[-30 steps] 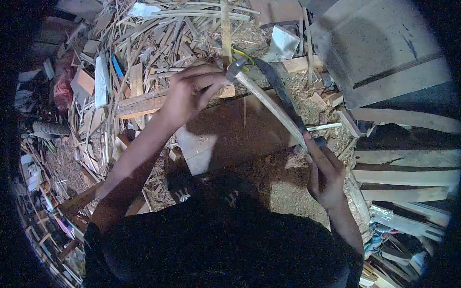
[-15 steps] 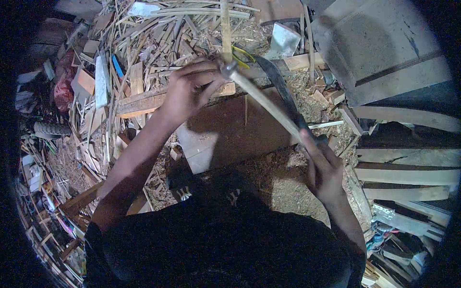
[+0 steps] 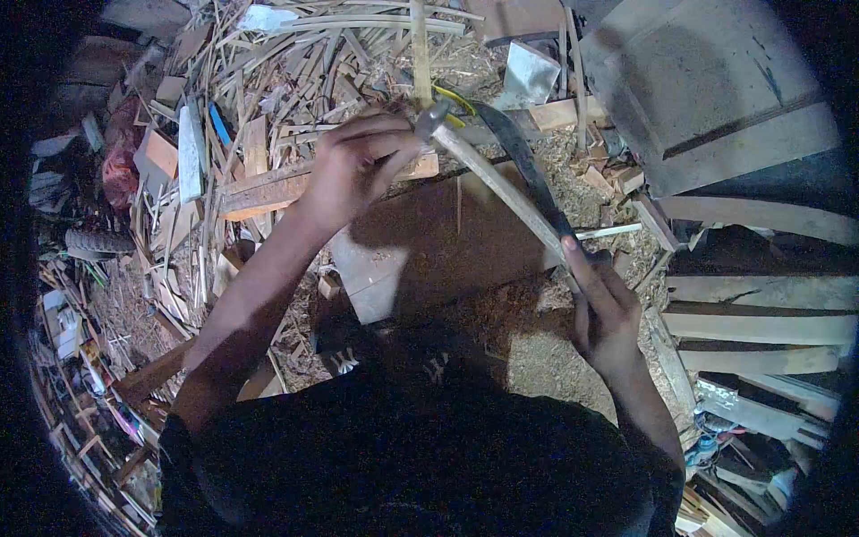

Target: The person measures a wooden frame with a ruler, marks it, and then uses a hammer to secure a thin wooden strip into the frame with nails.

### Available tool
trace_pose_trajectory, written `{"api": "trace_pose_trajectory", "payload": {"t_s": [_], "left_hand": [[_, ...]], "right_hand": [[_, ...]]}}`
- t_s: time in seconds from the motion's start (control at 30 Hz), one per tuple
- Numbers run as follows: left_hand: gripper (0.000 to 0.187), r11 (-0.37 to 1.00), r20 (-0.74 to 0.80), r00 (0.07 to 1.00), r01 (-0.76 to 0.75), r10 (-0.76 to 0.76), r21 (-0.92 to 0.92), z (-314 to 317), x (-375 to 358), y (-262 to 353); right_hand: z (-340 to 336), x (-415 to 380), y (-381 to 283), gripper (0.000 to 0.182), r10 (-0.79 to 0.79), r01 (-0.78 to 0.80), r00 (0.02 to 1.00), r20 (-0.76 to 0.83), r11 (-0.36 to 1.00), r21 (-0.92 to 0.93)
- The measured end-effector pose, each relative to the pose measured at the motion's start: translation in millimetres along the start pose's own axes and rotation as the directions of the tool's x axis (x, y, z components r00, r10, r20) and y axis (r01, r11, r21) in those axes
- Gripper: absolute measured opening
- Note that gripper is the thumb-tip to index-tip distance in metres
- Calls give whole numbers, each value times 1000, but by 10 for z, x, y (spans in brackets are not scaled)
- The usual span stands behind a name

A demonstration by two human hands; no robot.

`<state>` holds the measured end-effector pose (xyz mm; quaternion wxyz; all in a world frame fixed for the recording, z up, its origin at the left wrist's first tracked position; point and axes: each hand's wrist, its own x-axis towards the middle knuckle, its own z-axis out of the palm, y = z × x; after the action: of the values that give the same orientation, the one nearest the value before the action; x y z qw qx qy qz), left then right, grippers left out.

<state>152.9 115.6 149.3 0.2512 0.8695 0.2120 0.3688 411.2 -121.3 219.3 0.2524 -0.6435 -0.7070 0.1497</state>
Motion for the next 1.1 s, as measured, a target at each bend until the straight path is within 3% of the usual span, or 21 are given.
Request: {"api": "trace_pose_trajectory", "payload": {"t_s": [0.07, 0.13, 0.23, 0.27, 0.37, 0.57, 0.63, 0.67, 0.7, 0.77, 0.83, 0.9, 0.93, 0.97, 1.03, 1.1], "left_hand": [[14, 1000, -3, 1000, -22, 22, 8, -5, 18, 7], [14, 999, -10, 999, -40, 40, 16, -19, 25, 19], [15, 1000, 22, 1000, -7, 7, -2, -43, 24, 29], [15, 999, 43, 999, -26, 25, 37, -52, 31, 28], [15, 997, 64, 998, -31, 27, 65, -68, 53, 24], [13, 1000, -6, 1000, -31, 30, -5, 13, 26, 15], [10, 1000, -19, 1000, -11, 10, -22, 2, 38, 20], [13, 1000, 41, 999, -12, 11, 24, -24, 47, 13], [15, 998, 105, 994, -16, 9, 69, -41, 54, 11], [16, 998, 61, 998, -8, 5, 59, -37, 46, 34], [18, 999, 23, 1000, -4, 3, 46, -34, 47, 41], [15, 1000, 39, 999, 3, -3, 7, -36, 39, 40], [15, 1000, 42, 999, 5, -6, 5, -21, 24, 42], [16, 1000, 30, 999, 28, -28, -10, 0, 6, 44], [18, 999, 13, 999, 46, -46, -21, 6, 3, 32], [17, 1000, 58, 998, 12, -13, 17, -16, 8, 10]], "right_hand": [[-21, -31, -17, 57, -20, 20, 1000, -9, 1000, -11], [-43, -112, -30, 45, -74, 64, 991, -111, 994, -87], [82, -208, 79, 50, -111, 103, 981, -156, 993, -58], [77, -195, 108, 62, 5, -5, 1000, 12, 1000, -21], [47, -119, 2, 61, 58, -58, 998, 32, 998, -2], [41, -202, 62, 53, -114, 111, 962, -249, 993, -26], [81, -180, 154, 53, -136, 134, 989, -51, 990, -43], [12, -151, 48, 54, 133, -135, 975, 181, 991, -2], [34, -135, 32, 54, 132, -133, 975, 178, 991, -3], [74, -109, 32, 65, 13, -13, 1000, -3, 1000, -27], [0, -56, -28, 64, -19, 18, 999, -50, 1000, -9], [-41, -66, -80, 49, -101, 91, 968, -231, 994, -55], [-4, -166, -25, 61, -78, 71, 959, -272, 997, -34], [40, -187, 14, 61, -75, 69, 960, -271, 997, -33], [101, -160, 87, 62, -4, 4, 1000, 2, 999, -54], [143, -125, 55, 61, 49, -49, 999, 1, 998, 24]]}}
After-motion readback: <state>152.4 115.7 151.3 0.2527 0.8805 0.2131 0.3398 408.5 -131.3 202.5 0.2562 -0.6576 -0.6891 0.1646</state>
